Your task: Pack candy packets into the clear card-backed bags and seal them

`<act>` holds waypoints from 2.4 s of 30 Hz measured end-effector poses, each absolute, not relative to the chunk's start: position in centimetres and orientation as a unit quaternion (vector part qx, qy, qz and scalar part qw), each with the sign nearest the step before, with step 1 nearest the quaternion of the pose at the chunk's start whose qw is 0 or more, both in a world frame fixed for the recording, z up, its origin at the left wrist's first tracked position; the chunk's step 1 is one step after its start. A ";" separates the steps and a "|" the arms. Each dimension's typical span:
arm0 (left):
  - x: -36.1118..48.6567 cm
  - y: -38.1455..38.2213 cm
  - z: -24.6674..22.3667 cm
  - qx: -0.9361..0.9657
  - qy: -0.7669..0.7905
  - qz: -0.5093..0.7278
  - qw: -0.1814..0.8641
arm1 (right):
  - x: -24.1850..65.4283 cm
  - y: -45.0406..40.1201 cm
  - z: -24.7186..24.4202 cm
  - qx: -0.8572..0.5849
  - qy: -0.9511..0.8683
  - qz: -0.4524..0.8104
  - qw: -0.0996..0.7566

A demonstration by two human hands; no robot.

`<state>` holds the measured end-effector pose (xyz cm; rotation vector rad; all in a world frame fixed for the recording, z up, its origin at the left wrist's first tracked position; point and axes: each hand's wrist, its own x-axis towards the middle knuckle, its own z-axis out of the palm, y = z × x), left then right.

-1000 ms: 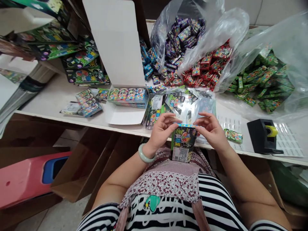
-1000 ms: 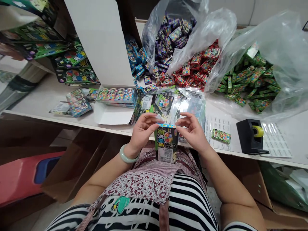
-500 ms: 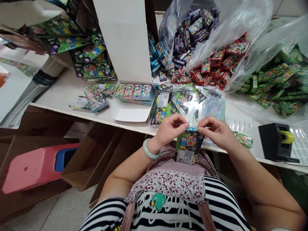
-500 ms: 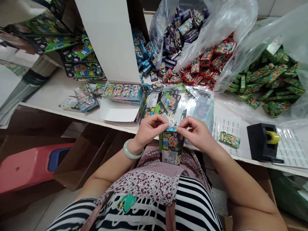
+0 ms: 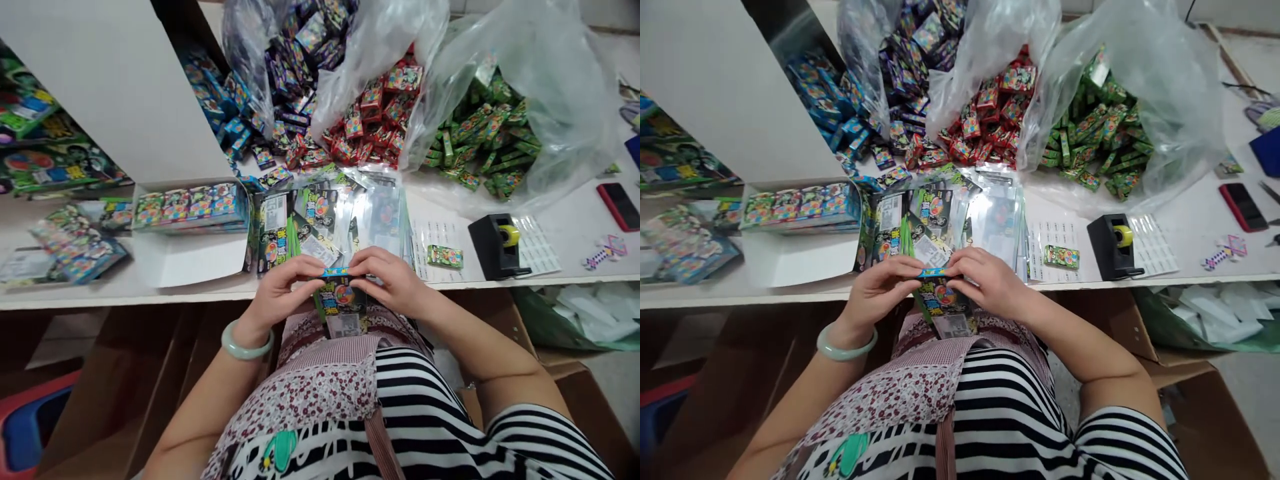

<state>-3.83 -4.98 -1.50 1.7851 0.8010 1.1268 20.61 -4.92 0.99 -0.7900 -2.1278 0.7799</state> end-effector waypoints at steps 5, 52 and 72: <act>-2.6 -3.5 -3.5 0.678 0.444 0.440 0.386 | 20.4 -4.3 -1.8 -0.365 -0.793 0.300 0.385; 21.6 8.4 -5.6 0.584 0.430 0.331 0.604 | 39.6 -1.8 -9.6 -0.690 -0.377 0.159 0.596; 19.9 7.4 -5.6 0.882 0.342 0.252 0.206 | 41.0 -3.3 -8.0 -0.715 -0.446 0.211 0.496</act>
